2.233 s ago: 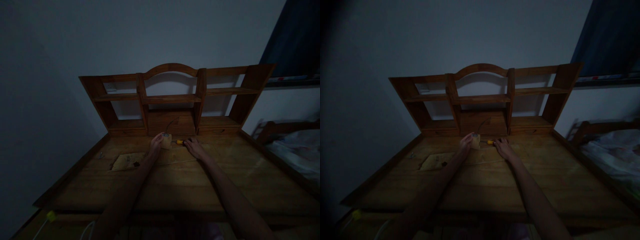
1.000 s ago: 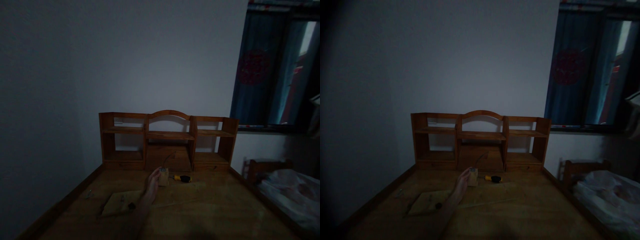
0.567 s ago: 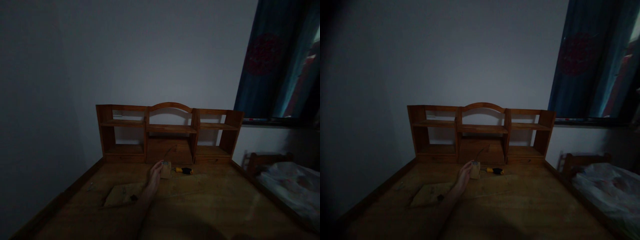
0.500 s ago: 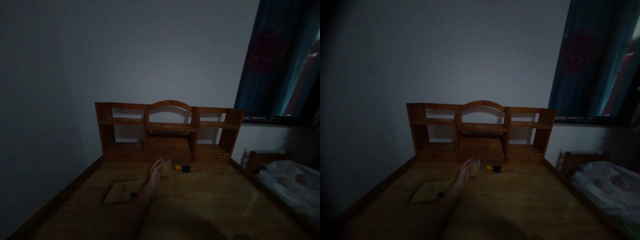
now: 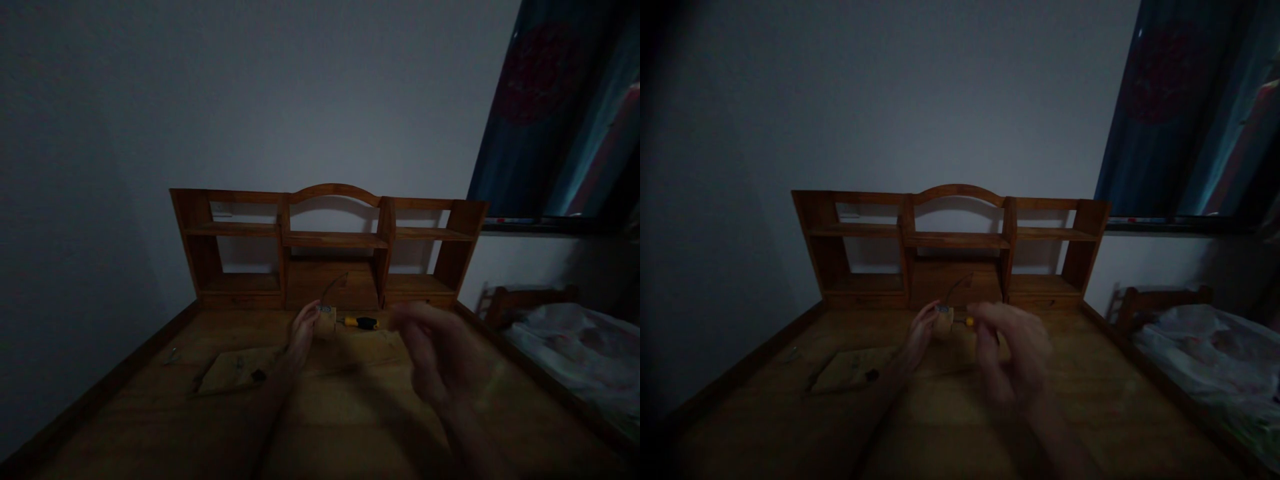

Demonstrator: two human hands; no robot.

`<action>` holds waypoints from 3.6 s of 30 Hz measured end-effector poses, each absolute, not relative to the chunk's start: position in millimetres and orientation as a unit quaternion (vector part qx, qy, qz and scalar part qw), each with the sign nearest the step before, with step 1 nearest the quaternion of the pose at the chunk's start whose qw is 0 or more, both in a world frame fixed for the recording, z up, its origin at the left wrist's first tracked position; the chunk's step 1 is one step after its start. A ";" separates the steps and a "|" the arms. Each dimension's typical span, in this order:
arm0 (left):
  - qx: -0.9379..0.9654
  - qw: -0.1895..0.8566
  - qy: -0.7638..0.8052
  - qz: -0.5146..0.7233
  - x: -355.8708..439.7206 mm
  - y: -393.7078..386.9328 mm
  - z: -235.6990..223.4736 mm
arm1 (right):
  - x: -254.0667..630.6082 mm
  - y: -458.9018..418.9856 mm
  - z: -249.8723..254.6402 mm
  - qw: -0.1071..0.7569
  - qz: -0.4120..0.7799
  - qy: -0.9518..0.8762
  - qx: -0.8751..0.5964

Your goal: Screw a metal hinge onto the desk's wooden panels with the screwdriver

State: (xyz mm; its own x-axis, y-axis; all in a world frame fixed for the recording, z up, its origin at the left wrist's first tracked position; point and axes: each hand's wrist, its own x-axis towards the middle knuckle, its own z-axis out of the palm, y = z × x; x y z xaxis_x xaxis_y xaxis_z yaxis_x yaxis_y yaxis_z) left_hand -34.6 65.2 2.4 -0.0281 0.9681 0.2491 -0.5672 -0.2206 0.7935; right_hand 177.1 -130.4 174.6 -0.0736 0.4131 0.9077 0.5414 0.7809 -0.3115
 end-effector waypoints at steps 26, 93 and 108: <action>0.505 0.565 0.245 0.605 -15.7 41.6 21.2 | 150.6 -3.1 30.4 0.508 0.649 -0.523 -0.216; 0.780 -0.036 0.441 0.442 -6.3 -6.5 41.7 | 163.2 3.3 32.3 0.510 0.621 -0.538 -0.254; 0.759 -0.076 0.466 0.449 -10.6 -0.6 39.1 | 160.3 0.8 34.5 0.512 0.629 -0.529 -0.249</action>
State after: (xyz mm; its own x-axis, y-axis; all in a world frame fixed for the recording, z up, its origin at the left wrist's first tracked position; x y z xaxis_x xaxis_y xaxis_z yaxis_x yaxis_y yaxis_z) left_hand -10.6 -0.6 39.1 0.1631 0.6393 0.7515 0.7752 -0.5542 0.3032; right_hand 160.3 0.8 34.5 -0.3521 0.9078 0.2279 -0.3799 0.0839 -0.9212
